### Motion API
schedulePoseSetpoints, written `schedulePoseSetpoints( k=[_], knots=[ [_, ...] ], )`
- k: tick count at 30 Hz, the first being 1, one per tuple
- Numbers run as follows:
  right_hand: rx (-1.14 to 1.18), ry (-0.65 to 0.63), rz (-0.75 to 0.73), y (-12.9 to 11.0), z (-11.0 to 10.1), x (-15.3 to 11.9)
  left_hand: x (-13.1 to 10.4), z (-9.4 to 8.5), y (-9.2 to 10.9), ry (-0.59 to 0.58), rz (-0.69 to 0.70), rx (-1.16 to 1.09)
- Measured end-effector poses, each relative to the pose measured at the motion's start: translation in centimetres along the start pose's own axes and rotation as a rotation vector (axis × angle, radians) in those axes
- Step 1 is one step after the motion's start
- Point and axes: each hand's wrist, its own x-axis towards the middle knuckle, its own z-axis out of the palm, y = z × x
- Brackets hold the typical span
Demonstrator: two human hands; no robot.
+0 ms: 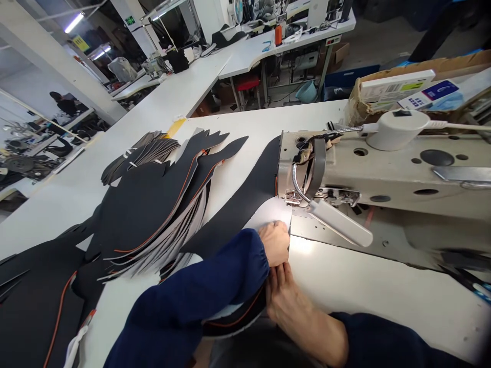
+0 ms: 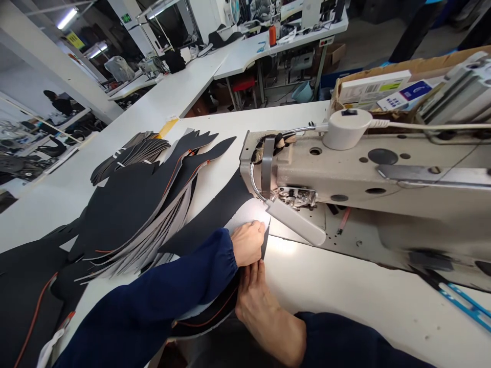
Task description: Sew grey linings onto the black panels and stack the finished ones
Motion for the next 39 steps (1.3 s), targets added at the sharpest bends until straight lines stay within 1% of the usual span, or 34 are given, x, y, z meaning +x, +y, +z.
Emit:
schedulePoseSetpoints(
  k=[2, 4, 6, 9, 12, 14, 17, 20, 22, 25, 27, 30, 35, 37, 39],
  knots=[
    [-0.015, -0.072, -0.024, 0.8, -0.7, 0.5, 0.5, -0.2, 0.0, 0.001, -0.006, 0.002],
    [-0.033, -0.145, -0.047, 1.6, -1.1, 0.9, 0.5, -0.4, -0.1, -0.01, -0.002, 0.0],
    [-0.01, -0.166, -0.065, 2.2, -0.9, 1.2, -0.1, -0.5, -0.2, -0.032, 0.021, 0.0],
    [0.05, -0.146, -0.062, 3.1, 0.2, 1.5, -1.1, -0.4, -0.4, -0.06, 0.06, 0.015],
    [0.026, -0.162, -0.019, 3.3, 0.8, 1.8, -1.0, -0.2, -0.7, -0.041, 0.055, 0.032],
    [-0.016, -0.16, -0.011, 2.6, 0.7, 1.6, -0.3, -0.3, -0.9, -0.018, 0.055, 0.035],
    [-0.056, -0.097, -0.015, 1.0, 0.2, 0.8, 0.8, -0.8, -0.9, -0.006, 0.045, 0.033],
    [-0.068, -0.062, -0.012, 0.2, 0.2, 0.4, 1.0, -1.4, -0.7, -0.021, 0.026, 0.028],
    [-0.078, -0.105, -0.023, 0.6, 0.3, 0.7, 0.5, -1.4, -0.6, -0.042, 0.034, 0.033],
    [-0.064, -0.176, -0.048, 1.9, 0.5, 1.7, -0.4, -1.1, -0.6, -0.046, 0.055, 0.045],
    [-0.063, -0.19, -0.045, 2.6, 0.4, 2.3, -0.5, -0.8, -0.7, -0.036, 0.059, 0.055],
    [-0.065, -0.168, -0.027, 2.9, 0.3, 2.6, 0.3, -0.9, -1.0, -0.028, 0.061, 0.084],
    [-0.022, -0.003, -0.007, 1.9, 1.1, 2.4, 1.6, -1.7, -1.3, 0.002, 0.045, 0.082],
    [-0.03, -0.007, -0.001, 2.0, 1.4, 2.5, 1.5, -1.8, -1.3, 0.006, 0.039, 0.068],
    [-0.04, -0.049, -0.004, 2.5, 1.5, 2.7, 1.1, -1.7, -1.3, -0.005, 0.039, 0.064]
  ],
)
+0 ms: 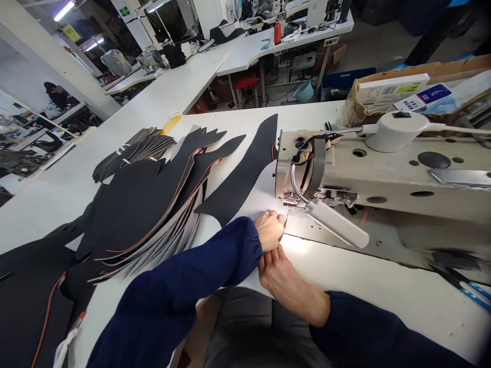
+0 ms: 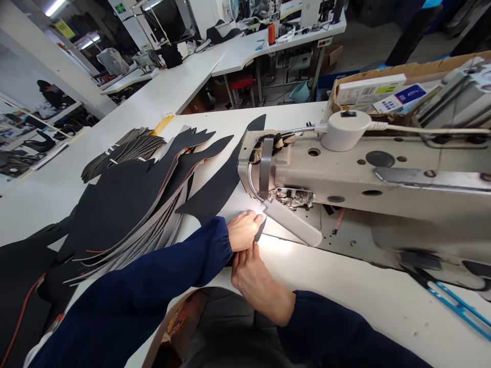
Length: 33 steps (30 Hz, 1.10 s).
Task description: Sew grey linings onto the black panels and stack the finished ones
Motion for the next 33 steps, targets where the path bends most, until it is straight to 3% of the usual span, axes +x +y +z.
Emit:
schedulePoseSetpoints(
  k=[4, 8, 13, 19, 22, 27, 33],
  knots=[
    [0.011, -0.108, -0.037, 1.7, -0.7, 0.8, -0.4, 0.6, -0.2, -0.022, 0.027, 0.005],
    [0.101, -0.258, -0.068, 2.7, -2.4, 1.8, 0.8, 0.9, -0.4, 0.005, 0.063, -0.011],
    [0.118, -0.121, -0.095, 1.9, -3.3, 2.6, 2.1, 0.2, -0.5, 0.025, 0.055, -0.031],
    [-0.017, -0.176, -0.028, 0.6, -1.9, 2.5, 0.2, 0.0, -1.2, 0.025, 0.038, -0.028],
    [0.049, -0.193, -0.044, 1.0, -1.4, 2.6, -0.4, 0.0, -1.4, -0.008, 0.082, -0.006],
    [0.105, -0.25, 0.012, 1.5, -1.5, 2.8, 0.4, -0.1, -1.2, -0.005, 0.106, 0.056],
    [0.102, -0.169, -0.018, 1.0, -1.1, 2.6, 1.5, -0.5, -1.1, -0.015, 0.087, 0.045]
  ],
)
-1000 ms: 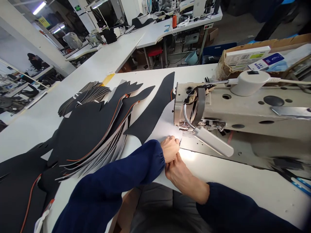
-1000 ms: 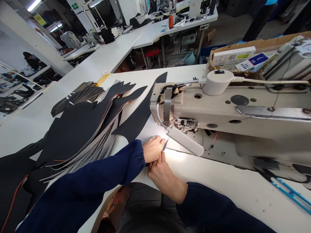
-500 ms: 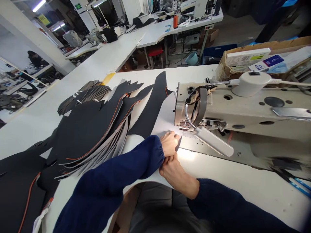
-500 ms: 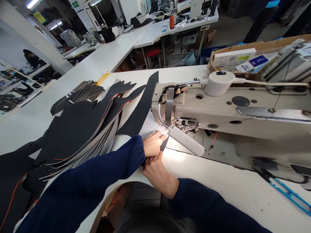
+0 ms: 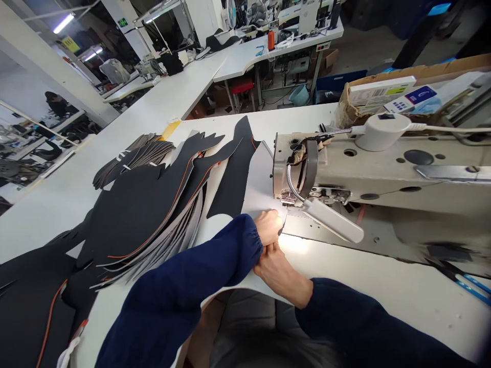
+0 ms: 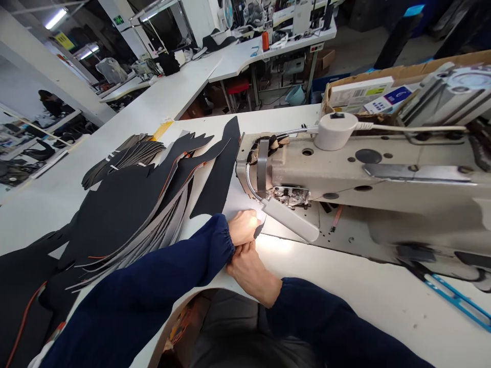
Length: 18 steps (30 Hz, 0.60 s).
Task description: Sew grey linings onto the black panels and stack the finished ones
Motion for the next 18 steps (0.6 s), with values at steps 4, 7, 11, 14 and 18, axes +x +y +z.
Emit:
schedulePoseSetpoints(
  k=[4, 7, 11, 14, 18],
  knots=[
    [-0.006, 0.023, 0.034, 0.7, 0.7, 0.2, 0.5, -0.5, 0.0, 0.02, -0.024, -0.027],
    [-0.054, 0.156, 0.078, 1.3, 1.0, 0.0, 0.9, -0.6, -0.2, 0.03, -0.024, -0.037],
    [-0.074, 0.354, 0.043, 1.6, 1.6, -0.5, 1.6, -0.3, -0.4, 0.075, -0.009, -0.045],
    [-0.091, 0.396, 0.062, 1.7, 2.1, -0.7, 1.5, 0.0, -0.6, 0.093, -0.03, -0.056],
    [-0.076, 0.358, 0.073, 1.3, 3.1, -1.2, -0.1, 0.4, -1.2, 0.154, -0.033, -0.02]
  ],
)
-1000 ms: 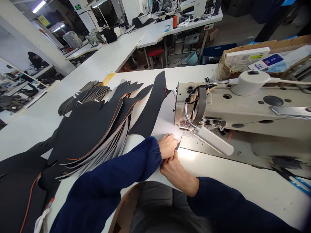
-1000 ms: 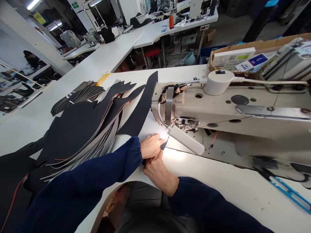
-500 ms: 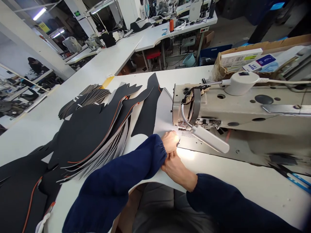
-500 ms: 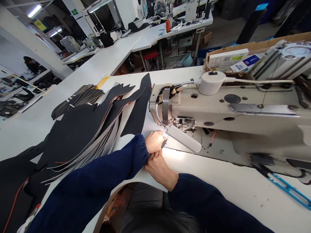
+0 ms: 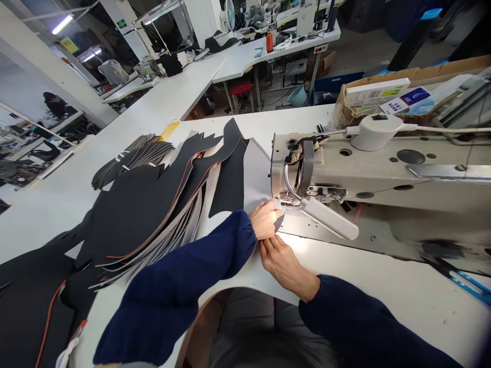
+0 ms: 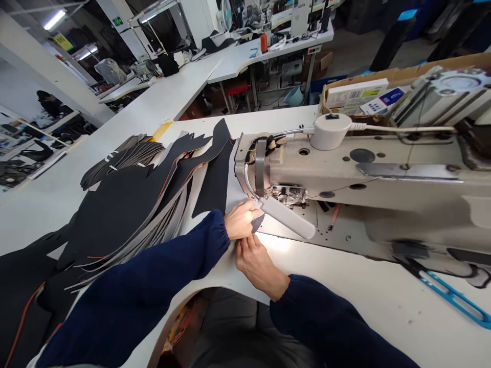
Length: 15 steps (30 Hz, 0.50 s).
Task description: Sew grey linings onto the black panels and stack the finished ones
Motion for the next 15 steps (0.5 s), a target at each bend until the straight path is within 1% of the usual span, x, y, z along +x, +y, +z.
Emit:
schedulePoseSetpoints(
  k=[3, 6, 11, 15],
  knots=[
    [0.017, 0.039, -0.01, -0.6, 0.5, -0.7, -1.5, -0.1, -0.4, -0.03, 0.059, 0.048],
    [0.005, 0.025, 0.013, -0.8, 0.6, -0.7, -1.9, -0.2, -0.3, -0.07, 0.113, 0.084],
    [-0.009, -0.004, 0.056, 0.2, 0.3, -0.3, -0.8, 0.2, 0.3, -0.051, 0.133, 0.109],
    [-0.05, 0.014, 0.099, 1.5, 0.7, -0.3, 0.4, 0.6, 0.7, -0.025, 0.096, 0.072]
  ],
)
